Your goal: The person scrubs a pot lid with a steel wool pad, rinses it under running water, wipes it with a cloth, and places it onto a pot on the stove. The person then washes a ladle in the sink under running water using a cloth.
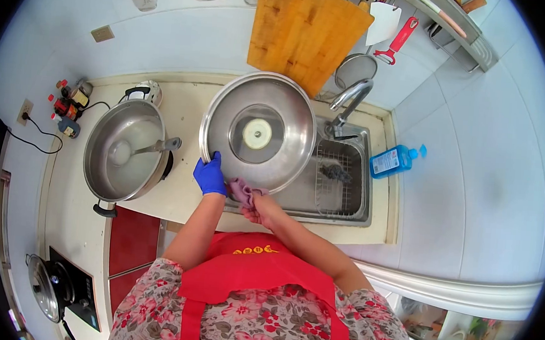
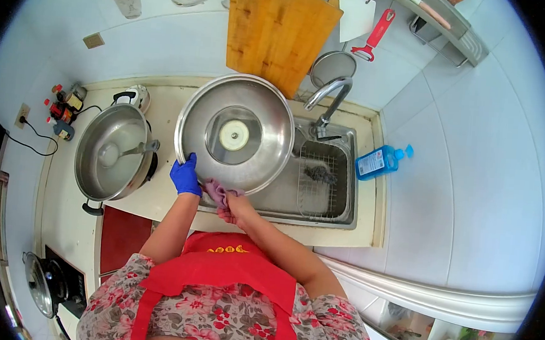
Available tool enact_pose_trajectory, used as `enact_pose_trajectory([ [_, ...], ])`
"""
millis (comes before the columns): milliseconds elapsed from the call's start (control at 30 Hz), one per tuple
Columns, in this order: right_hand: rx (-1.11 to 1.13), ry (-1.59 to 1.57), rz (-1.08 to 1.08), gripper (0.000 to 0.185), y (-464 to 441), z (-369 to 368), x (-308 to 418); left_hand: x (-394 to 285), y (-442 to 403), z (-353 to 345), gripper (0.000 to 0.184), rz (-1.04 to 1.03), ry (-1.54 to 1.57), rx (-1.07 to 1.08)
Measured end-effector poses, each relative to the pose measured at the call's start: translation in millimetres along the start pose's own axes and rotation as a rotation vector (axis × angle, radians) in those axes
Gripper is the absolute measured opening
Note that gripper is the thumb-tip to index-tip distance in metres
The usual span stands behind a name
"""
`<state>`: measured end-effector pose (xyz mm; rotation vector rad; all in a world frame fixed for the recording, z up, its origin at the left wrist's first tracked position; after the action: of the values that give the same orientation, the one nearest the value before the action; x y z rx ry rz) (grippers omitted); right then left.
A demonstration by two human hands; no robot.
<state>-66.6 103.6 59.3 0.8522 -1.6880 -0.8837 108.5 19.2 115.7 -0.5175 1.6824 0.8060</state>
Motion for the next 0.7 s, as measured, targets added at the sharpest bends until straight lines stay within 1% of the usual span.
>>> enact_pose_trajectory([
  [67,-0.061,0.447,0.327,0.021,20,-1,30,-3,-3,1,0.025,0.017,0.036,0.008],
  [100,-0.058,0.450,0.330,0.021,25,1,33,-4,-5,2,0.027,0.033,0.071,0.014],
  [133,-0.210,0.620,0.722,0.018,46,5,66,-6,-6,4,0.027,0.031,0.074,0.009],
  [167,-0.367,0.777,1.114,0.016,77,0,88,-3,-4,5,0.028,0.086,0.074,0.020],
  [200,-0.366,0.777,1.116,0.016,79,-3,92,1,-3,5,0.030,0.139,0.075,0.034],
  [233,-0.375,0.872,1.358,0.018,96,-20,105,1,-1,5,0.030,0.139,0.076,0.036],
  [267,-0.382,0.963,1.601,0.022,113,-36,110,6,5,0,0.027,0.191,0.156,0.065],
  [300,-0.385,0.964,1.601,0.022,105,-40,114,11,11,-4,0.024,0.243,0.235,0.093],
  [333,-0.279,1.060,1.657,0.026,94,-55,111,11,14,-3,0.024,0.242,0.236,0.096],
  [367,-0.171,1.155,1.714,0.031,91,-70,111,10,18,-5,0.025,0.254,0.175,0.128],
  [400,-0.174,1.152,1.719,0.031,89,-73,118,10,23,-7,0.025,0.266,0.112,0.161],
  [433,-0.300,1.231,1.811,0.033,97,-77,126,1,34,-10,0.023,0.341,0.184,0.173],
  [467,-0.434,1.307,1.898,0.035,104,-81,133,3,33,-9,0.023,0.336,0.184,0.177],
  [533,-0.418,1.287,1.891,0.036,102,-79,150,7,28,-6,0.021,0.256,0.055,0.181],
  [567,-0.435,1.324,1.924,0.036,107,-80,156,3,22,-7,0.026,0.163,-0.019,0.213],
  [600,-0.450,1.366,1.952,0.036,110,-82,161,5,16,-4,0.026,0.164,-0.019,0.217],
  [633,-0.458,1.397,1.899,0.036,101,-80,172,2,13,-6,0.024,0.141,-0.038,0.244],
  [667,-0.458,1.402,1.900,0.036,98,-78,184,-5,13,-9,0.023,0.117,-0.055,0.269],
  [700,-0.608,1.423,1.899,0.036,99,-69,199,-8,16,-9,0.020,0.117,-0.071,0.257],
])
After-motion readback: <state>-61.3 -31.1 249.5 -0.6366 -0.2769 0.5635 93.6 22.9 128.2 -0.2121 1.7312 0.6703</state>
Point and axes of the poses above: each hand's wrist, its own y-axis away from the middle knuckle, its own z-axis out of the back of the hand, x = y × z, the point moved 9 cm from there along -y, towards the middle knuckle, and after that the axes turned 7 degrees about -x, right-handed, at the moved point
